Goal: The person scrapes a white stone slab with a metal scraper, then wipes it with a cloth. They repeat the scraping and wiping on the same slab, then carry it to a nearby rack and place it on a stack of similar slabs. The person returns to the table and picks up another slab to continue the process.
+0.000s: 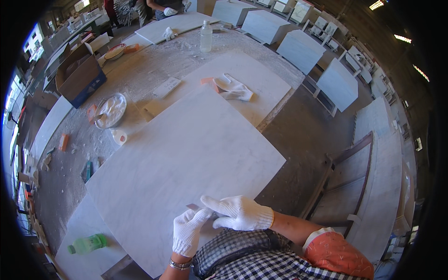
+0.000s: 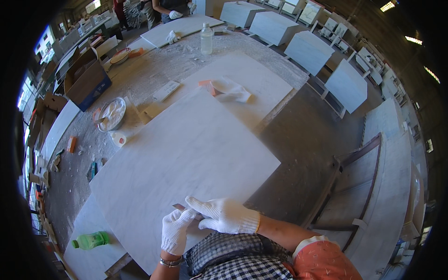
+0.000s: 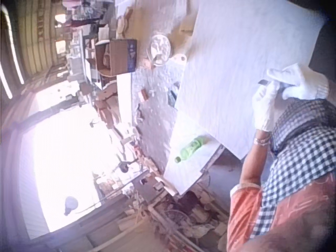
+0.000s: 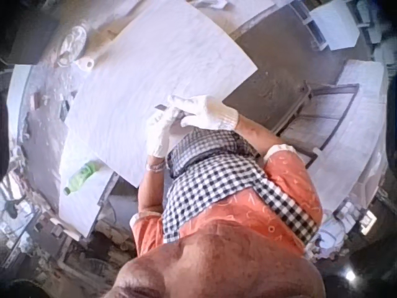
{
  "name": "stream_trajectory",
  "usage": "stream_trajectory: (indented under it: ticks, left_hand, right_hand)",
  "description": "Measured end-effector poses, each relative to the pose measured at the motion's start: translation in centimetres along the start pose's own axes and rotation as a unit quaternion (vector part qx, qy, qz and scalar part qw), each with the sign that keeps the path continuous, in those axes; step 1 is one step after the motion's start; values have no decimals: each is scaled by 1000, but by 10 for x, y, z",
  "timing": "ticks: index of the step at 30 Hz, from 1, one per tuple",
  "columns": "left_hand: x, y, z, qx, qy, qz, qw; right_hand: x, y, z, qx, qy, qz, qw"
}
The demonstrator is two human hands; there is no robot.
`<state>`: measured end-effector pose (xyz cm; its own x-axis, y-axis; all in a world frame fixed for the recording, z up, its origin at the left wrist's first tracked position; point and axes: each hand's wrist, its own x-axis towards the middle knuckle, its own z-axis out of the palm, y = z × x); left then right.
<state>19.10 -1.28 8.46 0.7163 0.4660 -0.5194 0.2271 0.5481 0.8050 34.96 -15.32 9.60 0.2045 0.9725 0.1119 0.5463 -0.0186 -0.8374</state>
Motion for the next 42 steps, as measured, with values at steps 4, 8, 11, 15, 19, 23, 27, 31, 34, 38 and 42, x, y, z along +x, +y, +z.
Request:
stream_trajectory:
  ticks: [4,8,11,15,19,23,27,31,34,38,42]
  left_hand:
    - [5,16,-15,-6,67,26,997]
    - [1,25,-11,-29,105,56,992]
    - [-4,21,-5,104,8,9,994]
    - [2,15,-12,59,45,18,997]
    - [32,25,-52,242,191,273,911]
    - [75,41,-93,621,293,300,663]
    - [102,46,-83,738,350,144,559]
    - [87,10,-3,718,159,361,573]
    - [45,-29,52,612,-276,461,580]
    - [20,-39,33,566,-311,494,582]
    - [33,3,-55,646,-51,387,656]
  right_hand:
    - [-3,2,-1,-44,-34,19,998]
    - [-2,4,0,-25,40,-42,998]
    - [1,2,3,-29,29,-33,999]
    - [-2,4,4,-20,15,-9,1000]
    - [-20,13,-13,13,30,40,999]
    - [-36,19,-41,91,56,201,974]
    - [-33,22,-60,207,267,306,890]
    - [-16,30,-71,270,351,260,858]
    - [-3,35,-69,289,345,244,859]
    - [9,39,-62,141,258,221,930]
    - [35,44,-38,-70,180,62,979]
